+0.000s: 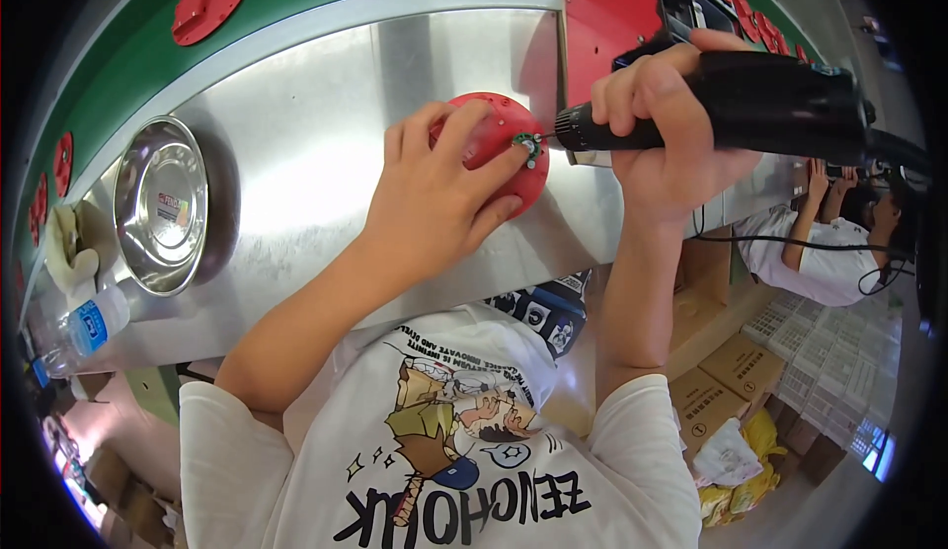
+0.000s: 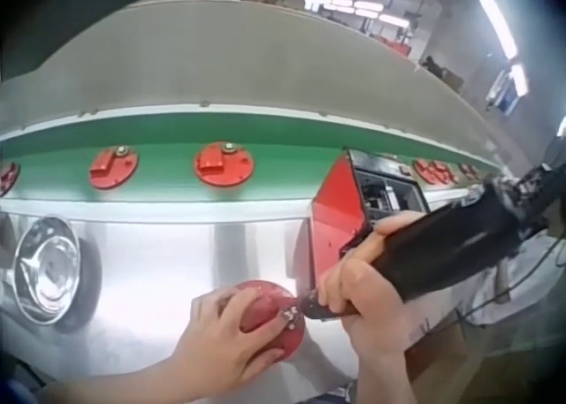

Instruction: The worker is using an electric screwdriver to assemble small red components on a manufacturing line.

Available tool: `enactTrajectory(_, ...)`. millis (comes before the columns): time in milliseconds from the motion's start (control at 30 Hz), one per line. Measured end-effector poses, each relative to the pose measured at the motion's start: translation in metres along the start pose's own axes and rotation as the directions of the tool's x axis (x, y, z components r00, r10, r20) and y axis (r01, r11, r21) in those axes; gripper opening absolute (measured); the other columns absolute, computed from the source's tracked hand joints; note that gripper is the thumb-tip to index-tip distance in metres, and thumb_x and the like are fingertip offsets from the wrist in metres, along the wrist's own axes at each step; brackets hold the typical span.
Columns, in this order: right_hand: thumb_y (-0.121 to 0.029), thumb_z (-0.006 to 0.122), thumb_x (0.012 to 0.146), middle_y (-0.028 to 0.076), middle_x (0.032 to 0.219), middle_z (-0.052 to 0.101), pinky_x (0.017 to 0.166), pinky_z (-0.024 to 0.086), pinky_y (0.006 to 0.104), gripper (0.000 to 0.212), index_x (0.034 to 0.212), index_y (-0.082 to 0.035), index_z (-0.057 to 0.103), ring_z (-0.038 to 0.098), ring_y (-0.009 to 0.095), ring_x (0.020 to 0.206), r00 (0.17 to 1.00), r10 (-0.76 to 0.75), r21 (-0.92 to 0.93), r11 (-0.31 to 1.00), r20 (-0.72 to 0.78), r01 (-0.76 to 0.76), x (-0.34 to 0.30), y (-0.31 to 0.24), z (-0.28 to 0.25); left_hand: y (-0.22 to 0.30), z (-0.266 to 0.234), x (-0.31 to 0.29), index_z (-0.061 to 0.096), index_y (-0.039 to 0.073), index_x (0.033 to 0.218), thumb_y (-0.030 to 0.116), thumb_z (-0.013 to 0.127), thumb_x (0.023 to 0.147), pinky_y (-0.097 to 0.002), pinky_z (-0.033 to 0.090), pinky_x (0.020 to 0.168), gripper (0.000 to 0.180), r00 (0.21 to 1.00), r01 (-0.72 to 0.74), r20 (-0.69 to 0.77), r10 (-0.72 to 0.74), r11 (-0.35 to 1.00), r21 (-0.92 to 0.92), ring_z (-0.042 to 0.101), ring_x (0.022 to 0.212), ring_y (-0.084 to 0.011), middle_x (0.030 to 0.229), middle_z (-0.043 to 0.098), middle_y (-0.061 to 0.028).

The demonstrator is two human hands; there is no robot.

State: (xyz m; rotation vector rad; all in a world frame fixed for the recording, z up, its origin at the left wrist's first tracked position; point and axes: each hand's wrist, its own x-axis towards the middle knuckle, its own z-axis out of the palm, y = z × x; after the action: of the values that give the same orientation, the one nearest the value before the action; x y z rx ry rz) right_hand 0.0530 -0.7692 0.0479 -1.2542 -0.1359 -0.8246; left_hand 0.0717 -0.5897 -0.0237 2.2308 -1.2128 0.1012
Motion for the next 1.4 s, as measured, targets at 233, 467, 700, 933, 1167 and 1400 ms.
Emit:
enactTrajectory(233, 0.014, 0.06, 0.079, 0.008, 0.066, 0.056, 0.047, 0.047, 0.0346, 0.034, 0.11, 0.007, 0.05, 0.051, 0.016, 0.046, 0.997, 0.072, 0.046, 0.996, -0.038, -0.071, 0.002, 0.015, 0.004, -0.001, -0.002, 0.002, 0.065, 0.022, 0.113, 0.03, 0.073, 0.076, -0.0481, 0.036, 0.095, 0.039, 1.0, 0.021, -0.013, -0.021, 0.999, -0.034, 0.042, 0.118, -0.0347, 0.132, 0.046, -0.0092)
enactTrajectory(467, 0.004, 0.052, 0.081, 0.007, 0.066, 0.047, 0.047, 0.044, 0.0383, 0.035, 0.115, 0.003, 0.046, 0.045, 0.017, 0.046, 0.995, 0.097, -0.13, 0.987, -0.003, -0.096, -0.001, 0.017, 0.003, 0.0, 0.001, -0.001, 0.066, 0.022, 0.116, 0.03, 0.074, 0.075, -0.0468, 0.036, 0.097, 0.042, 0.999, 0.044, 0.025, -0.043, 0.998, -0.035, 0.041, 0.119, -0.0351, 0.137, 0.043, -0.0088)
enactTrajectory(700, 0.015, 0.06, 0.079, 0.007, 0.067, 0.058, 0.051, 0.05, 0.0307, 0.038, 0.111, 0.004, 0.046, 0.055, 0.014, 0.053, 0.994, 0.062, -0.025, 0.998, 0.09, -0.06, -0.017, 0.031, -0.001, 0.0, 0.005, -0.003, 0.065, 0.021, 0.109, 0.029, 0.074, 0.075, -0.0467, 0.035, 0.096, 0.036, 0.999, 0.045, -0.005, -0.045, 0.997, -0.057, 0.042, 0.12, -0.0326, 0.13, 0.047, -0.0083)
enactTrajectory(933, 0.013, 0.053, 0.085, 0.007, 0.073, 0.053, 0.053, 0.046, 0.0325, 0.032, 0.109, -0.005, 0.045, 0.049, 0.014, 0.054, 0.97, 0.09, -0.142, 0.988, 0.226, -0.058, -0.007, 0.035, -0.003, -0.005, 0.0, 0.005, 0.064, 0.017, 0.113, 0.021, 0.074, 0.075, -0.0485, 0.035, 0.097, 0.04, 0.985, 0.096, -0.145, -0.097, 0.995, -0.011, 0.043, 0.12, -0.0349, 0.131, 0.048, -0.0137)
enactTrajectory(1167, 0.007, 0.07, 0.078, -0.003, 0.07, 0.058, 0.054, 0.044, 0.0225, 0.029, 0.101, -0.003, 0.057, 0.054, 0.005, 0.058, 0.985, 0.159, -0.126, 0.981, 0.064, -0.15, -0.009, 0.02, -0.006, -0.002, 0.01, 0.011, 0.066, 0.01, 0.115, 0.01, 0.069, 0.076, -0.0436, 0.042, 0.092, 0.039, 0.987, 0.003, -0.16, 0.002, 0.999, 0.034, 0.053, 0.103, -0.0343, 0.121, 0.061, -0.0123)
enactTrajectory(1400, 0.003, 0.071, 0.075, 0.001, 0.073, 0.06, 0.06, 0.043, 0.0226, 0.03, 0.101, 0.002, 0.056, 0.055, 0.006, 0.063, 0.94, -0.268, -0.266, 0.941, -0.21, 0.209, -0.051, -0.072, -0.046, 0.023, -0.041, -0.004, 0.07, 0.004, 0.102, 0.008, 0.076, 0.068, -0.041, 0.049, 0.08, 0.035, 0.969, -0.156, 0.154, 0.193, 0.962, -0.225, 0.057, 0.092, -0.0336, 0.105, 0.066, -0.0147)
